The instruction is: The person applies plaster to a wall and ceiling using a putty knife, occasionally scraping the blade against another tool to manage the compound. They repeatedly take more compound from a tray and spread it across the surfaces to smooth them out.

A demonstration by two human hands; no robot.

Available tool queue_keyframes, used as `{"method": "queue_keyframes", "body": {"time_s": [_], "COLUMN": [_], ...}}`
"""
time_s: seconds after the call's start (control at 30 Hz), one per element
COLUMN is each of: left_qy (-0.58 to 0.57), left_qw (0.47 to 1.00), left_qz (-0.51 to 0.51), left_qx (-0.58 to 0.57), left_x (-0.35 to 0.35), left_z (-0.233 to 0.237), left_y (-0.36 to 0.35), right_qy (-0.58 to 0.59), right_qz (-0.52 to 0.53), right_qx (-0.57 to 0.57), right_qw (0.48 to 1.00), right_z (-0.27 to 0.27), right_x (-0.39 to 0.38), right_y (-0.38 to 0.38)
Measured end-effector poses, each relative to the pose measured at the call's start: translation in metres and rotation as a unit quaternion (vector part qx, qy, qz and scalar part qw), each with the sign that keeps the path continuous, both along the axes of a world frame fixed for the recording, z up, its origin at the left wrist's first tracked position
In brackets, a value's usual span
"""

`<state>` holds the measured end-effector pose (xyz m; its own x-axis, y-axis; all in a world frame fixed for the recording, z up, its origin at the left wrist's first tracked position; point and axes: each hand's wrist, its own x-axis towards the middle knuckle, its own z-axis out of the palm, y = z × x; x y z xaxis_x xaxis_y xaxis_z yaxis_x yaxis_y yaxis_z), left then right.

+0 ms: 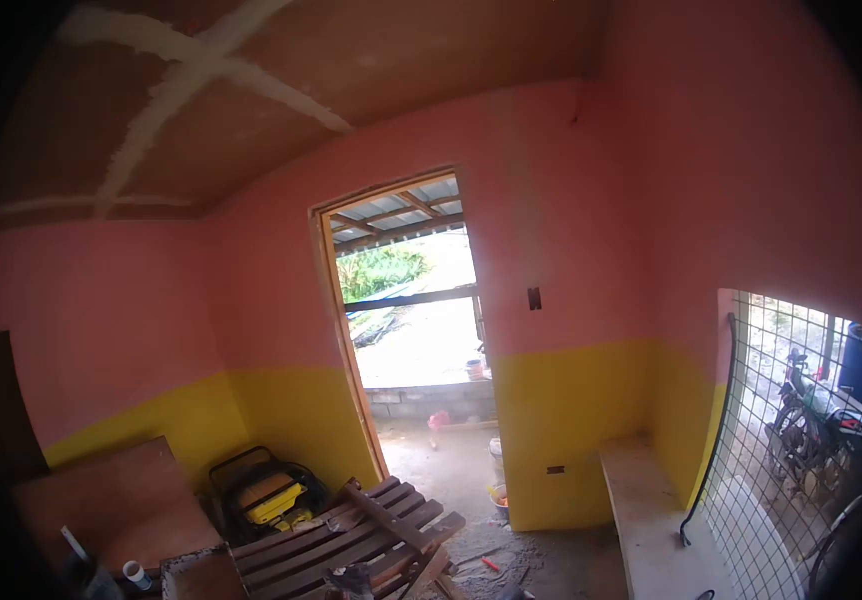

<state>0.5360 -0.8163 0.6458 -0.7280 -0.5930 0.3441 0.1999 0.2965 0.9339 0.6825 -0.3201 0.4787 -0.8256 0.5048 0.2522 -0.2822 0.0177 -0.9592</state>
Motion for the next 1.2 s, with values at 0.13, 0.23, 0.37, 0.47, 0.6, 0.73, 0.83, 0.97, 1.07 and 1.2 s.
{"method": "queue_keyframes", "body": {"time_s": [0.13,0.23,0.37,0.47,0.6,0.73,0.83,0.97,1.07,1.2], "left_qy": [-0.014,-0.023,-0.023,-0.042,-0.153,-0.179,-0.108,-0.031,-0.013,-0.035], "left_qw": [1.000,1.000,0.999,0.996,0.987,0.970,0.972,0.997,0.994,0.993], "left_qz": [0.009,0.018,0.020,-0.023,0.031,0.092,0.097,-0.063,-0.106,-0.112], "left_qx": [-0.006,-0.004,-0.012,-0.079,-0.027,-0.135,-0.183,-0.031,0.019,-0.003], "left_x": [-0.026,-0.036,-0.047,-0.034,-0.037,-0.017,-0.017,-0.009,-0.003,-0.004], "left_z": [-0.012,-0.020,-0.044,-0.066,-0.097,-0.073,-0.073,-0.058,-0.041,-0.039], "left_y": [0.012,0.019,0.011,-0.015,-0.038,-0.015,-0.014,-0.011,0.005,-0.012], "right_qy": [0.022,0.099,0.006,-0.040,-0.078,-0.105,-0.159,-0.152,-0.125,-0.109], "right_qz": [-0.050,-0.126,-0.043,0.021,-0.008,-0.042,-0.044,-0.028,-0.007,0.079], "right_qx": [0.026,0.155,-0.228,-0.515,-0.523,-0.500,-0.583,-0.579,-0.524,-0.479], "right_qw": [0.998,0.975,0.973,0.856,0.849,0.859,0.796,0.801,0.843,0.867], "right_z": [-0.041,-0.092,-0.005,-0.014,0.051,0.000,0.041,0.059,0.092,0.119], "right_x": [0.013,0.011,0.034,0.062,0.101,0.126,0.114,0.088,0.060,0.001], "right_y": [0.012,0.020,0.052,0.054,0.042,0.036,0.028,0.012,-0.005,-0.002]}}
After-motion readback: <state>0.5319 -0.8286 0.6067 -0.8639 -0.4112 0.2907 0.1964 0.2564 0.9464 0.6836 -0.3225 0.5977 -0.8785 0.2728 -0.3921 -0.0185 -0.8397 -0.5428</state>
